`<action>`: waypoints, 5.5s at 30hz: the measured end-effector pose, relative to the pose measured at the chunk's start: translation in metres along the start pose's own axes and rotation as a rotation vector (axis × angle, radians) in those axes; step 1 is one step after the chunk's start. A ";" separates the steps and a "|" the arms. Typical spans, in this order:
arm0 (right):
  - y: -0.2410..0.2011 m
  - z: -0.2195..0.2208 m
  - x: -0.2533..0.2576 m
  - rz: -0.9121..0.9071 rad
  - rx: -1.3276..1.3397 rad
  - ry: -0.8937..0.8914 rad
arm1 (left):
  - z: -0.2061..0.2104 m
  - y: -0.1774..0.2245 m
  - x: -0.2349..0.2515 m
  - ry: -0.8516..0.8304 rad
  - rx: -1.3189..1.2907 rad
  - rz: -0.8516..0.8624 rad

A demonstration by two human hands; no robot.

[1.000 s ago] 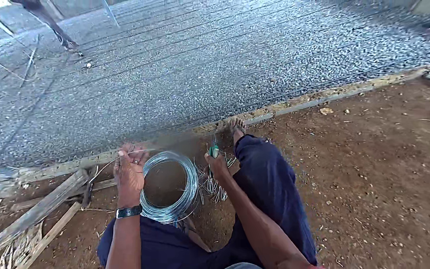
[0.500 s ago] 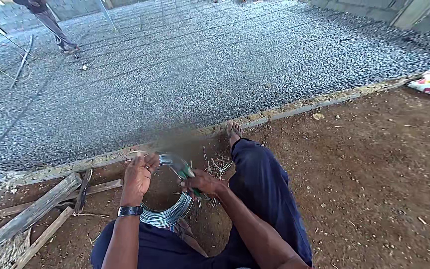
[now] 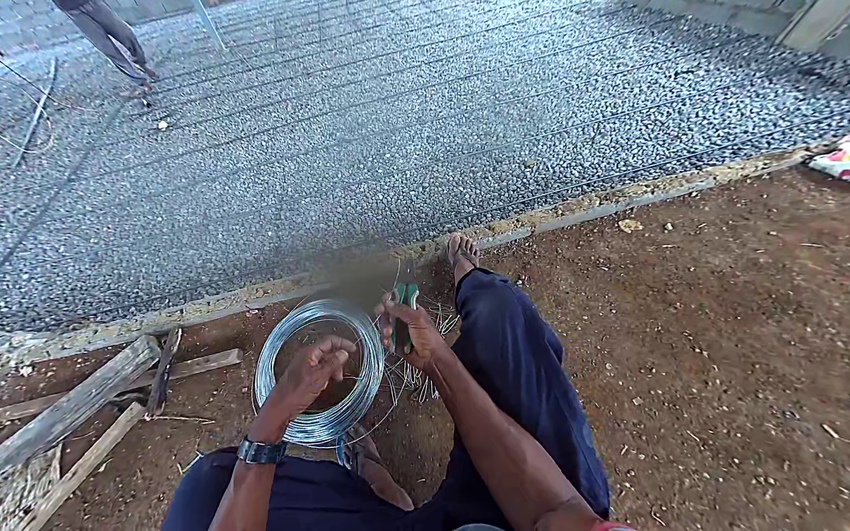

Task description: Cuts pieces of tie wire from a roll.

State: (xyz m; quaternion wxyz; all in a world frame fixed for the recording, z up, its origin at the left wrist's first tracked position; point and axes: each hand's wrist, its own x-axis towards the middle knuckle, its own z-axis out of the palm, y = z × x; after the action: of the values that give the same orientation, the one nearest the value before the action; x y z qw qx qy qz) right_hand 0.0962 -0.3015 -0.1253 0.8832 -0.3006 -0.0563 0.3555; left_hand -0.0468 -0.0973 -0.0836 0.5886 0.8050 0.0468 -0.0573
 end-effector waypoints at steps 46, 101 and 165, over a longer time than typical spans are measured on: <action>-0.121 0.006 -0.054 -0.591 -0.674 0.379 | -0.110 -0.008 -0.074 0.176 0.099 -0.046; -0.029 0.029 -0.019 -0.261 -0.269 0.110 | 0.051 0.009 0.016 0.109 -0.137 0.126; -0.029 0.034 -0.024 -0.270 -0.413 0.095 | 0.021 0.019 0.005 0.298 0.231 0.271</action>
State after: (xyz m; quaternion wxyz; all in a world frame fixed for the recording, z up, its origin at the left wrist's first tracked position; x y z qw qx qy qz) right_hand 0.0849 -0.3176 -0.0784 0.8442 -0.4808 -0.1256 0.2008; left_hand -0.0394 -0.1233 -0.0727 0.4815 0.8656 0.0177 0.1367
